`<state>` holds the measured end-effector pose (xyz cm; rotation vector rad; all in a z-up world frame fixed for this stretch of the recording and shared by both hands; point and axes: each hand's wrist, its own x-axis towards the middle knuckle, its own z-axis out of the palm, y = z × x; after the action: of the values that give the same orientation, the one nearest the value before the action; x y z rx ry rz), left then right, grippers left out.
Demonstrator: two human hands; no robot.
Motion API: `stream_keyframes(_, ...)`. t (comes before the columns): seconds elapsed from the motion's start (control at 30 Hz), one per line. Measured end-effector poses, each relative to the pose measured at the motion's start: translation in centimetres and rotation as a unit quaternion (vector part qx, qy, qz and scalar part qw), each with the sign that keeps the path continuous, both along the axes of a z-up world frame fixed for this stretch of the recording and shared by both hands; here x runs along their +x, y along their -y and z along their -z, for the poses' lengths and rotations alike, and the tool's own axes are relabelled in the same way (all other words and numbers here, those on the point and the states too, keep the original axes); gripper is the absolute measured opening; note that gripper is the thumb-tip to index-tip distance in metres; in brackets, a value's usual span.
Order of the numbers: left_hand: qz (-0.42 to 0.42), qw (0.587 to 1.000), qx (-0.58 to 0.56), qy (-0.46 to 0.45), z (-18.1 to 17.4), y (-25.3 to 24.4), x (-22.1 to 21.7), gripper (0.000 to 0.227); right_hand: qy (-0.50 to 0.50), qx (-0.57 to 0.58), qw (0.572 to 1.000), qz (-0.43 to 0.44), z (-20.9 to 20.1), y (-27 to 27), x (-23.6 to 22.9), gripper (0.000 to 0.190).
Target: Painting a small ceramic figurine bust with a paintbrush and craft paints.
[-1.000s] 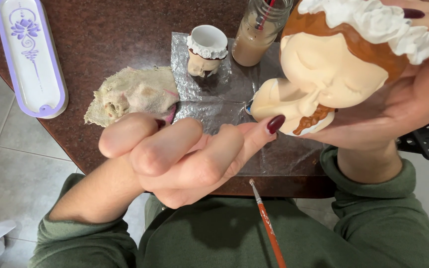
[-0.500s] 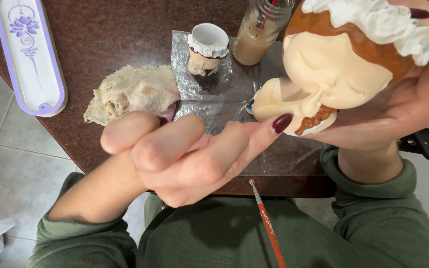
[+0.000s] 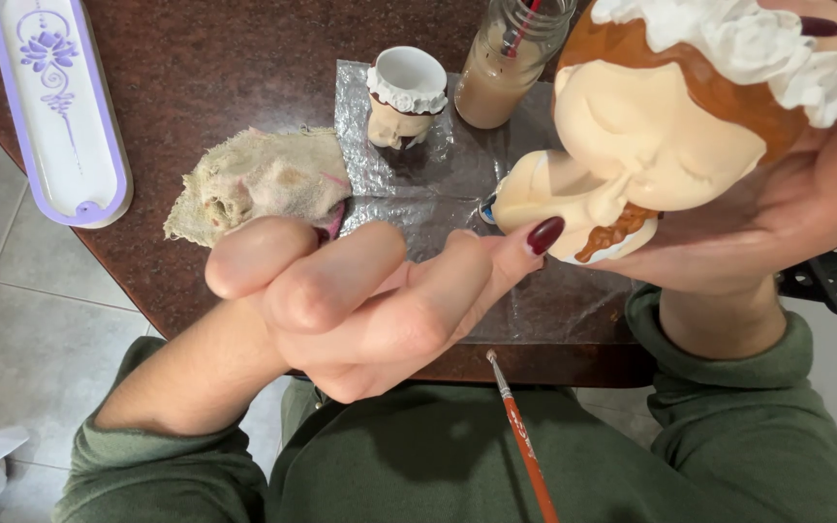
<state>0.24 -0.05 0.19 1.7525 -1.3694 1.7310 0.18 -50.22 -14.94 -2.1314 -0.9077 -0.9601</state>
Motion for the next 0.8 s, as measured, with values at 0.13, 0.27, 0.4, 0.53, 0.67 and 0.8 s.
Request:
stream_keyframes(0.13, -0.008, 1.000, -0.017, 0.010, 0.3, 0.2, 0.0, 0.040, -0.002, -0.002, 1.000, 0.001, 0.3, 0.6, -0.7, 0.087)
stream_keyframes(0.27, -0.017, 1.000, -0.005, 0.007, 0.0, 0.0, -0.3, 0.033, -0.004, -0.003, 1.000, 0.000, 0.4, 0.9, -1.0, 0.087)
stream_keyframes(0.4, 0.027, 0.999, -0.008, -0.021, 0.5, 0.0, -0.2, 0.034, -0.004, -0.006, 1.000, 0.000, -0.1, 0.9, -1.8, 0.086)
stream_keyframes(0.53, 0.019, 0.997, 0.014, -0.069, 0.1, -1.3, -1.2, 0.035, -0.005, -0.008, 1.000, 0.000, 0.3, 1.2, -2.0, 0.086)
stream_keyframes(0.67, 0.009, 0.994, 0.016, -0.110, -0.2, -2.4, -1.3, 0.034, -0.004, -0.010, 1.000, 0.000, 0.6, 1.4, -1.9, 0.085)
stream_keyframes(0.8, 0.050, 0.974, -0.011, -0.220, 1.0, -3.4, -1.2, 0.036, -0.005, -0.012, 1.000, 0.000, 0.8, 1.6, -1.8, 0.085)
